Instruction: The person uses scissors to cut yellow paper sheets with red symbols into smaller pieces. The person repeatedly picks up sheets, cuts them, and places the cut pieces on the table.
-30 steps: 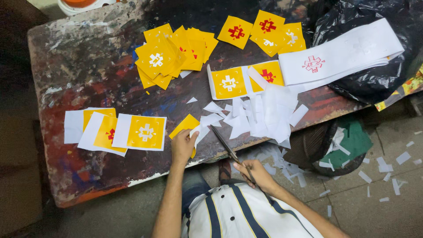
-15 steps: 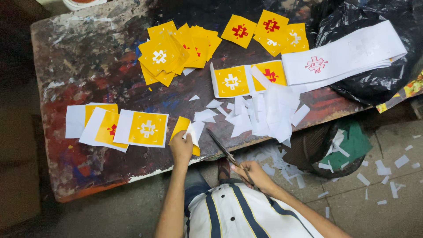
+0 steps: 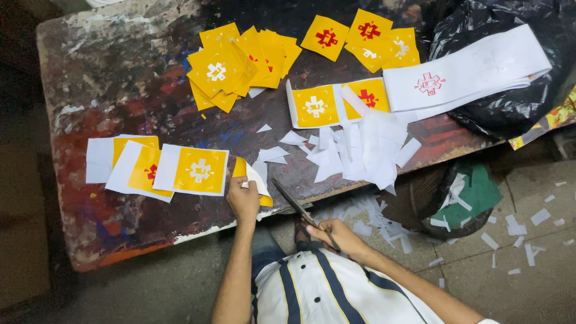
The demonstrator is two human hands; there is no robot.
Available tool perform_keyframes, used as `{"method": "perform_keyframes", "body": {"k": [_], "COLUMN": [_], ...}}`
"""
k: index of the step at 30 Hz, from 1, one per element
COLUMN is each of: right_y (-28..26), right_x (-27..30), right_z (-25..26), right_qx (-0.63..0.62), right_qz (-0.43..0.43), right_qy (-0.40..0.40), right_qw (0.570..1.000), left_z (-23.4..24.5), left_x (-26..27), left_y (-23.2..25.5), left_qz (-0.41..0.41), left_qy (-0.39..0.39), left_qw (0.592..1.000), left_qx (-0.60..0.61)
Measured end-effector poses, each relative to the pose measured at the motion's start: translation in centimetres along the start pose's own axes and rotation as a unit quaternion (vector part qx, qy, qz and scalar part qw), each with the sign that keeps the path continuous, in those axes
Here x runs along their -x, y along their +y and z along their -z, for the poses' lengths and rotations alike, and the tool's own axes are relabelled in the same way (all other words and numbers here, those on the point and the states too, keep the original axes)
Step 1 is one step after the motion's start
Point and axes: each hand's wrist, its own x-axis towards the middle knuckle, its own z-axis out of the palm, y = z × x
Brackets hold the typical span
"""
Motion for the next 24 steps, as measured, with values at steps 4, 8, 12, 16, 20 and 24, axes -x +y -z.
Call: {"method": "perform_keyframes", "body": {"k": [4,8,12,16,20,24], "right_y": [-1.2,-2.4,-3.2,-3.7,-3.6,-3.0], "right_x": [0.2,-0.6,-1.9,-3.1,-4.0,-4.7], "right_z": [-0.7,-1.8,-2.9,-3.7,-4.0,-4.3], "right_qx": [0.042,0.043,0.018,0.096,0.119,0.146], "right_qz": [0.002,-0.007,0.004,0.044,0.03,0.058], "right_qy": [0.017,0.035,0.054,0.102,0.116,0.14], "right_qw": [0.999,0.998,0.998,0.989,0.986,0.978], "left_z": [0.0,-0.1,-0.2,-0.3,-0.3,-0.3], "left_x": [0.1,0.2,0.2,0.2,0.3,0.3], "left_y": [0.0,-0.3,-0.6,-0.9,-1.0,-1.1], "left_qz": [0.027,0.025,0.029,0.034,0.028,0.036], "left_qy": [-0.024,-0.023,-0.025,-0.021,-0.021,-0.023], "left_qw": [0.997,0.996,0.993,0.991,0.99,0.991], "left_qx": [0.063,0.079,0.108,0.126,0.138,0.127]}}
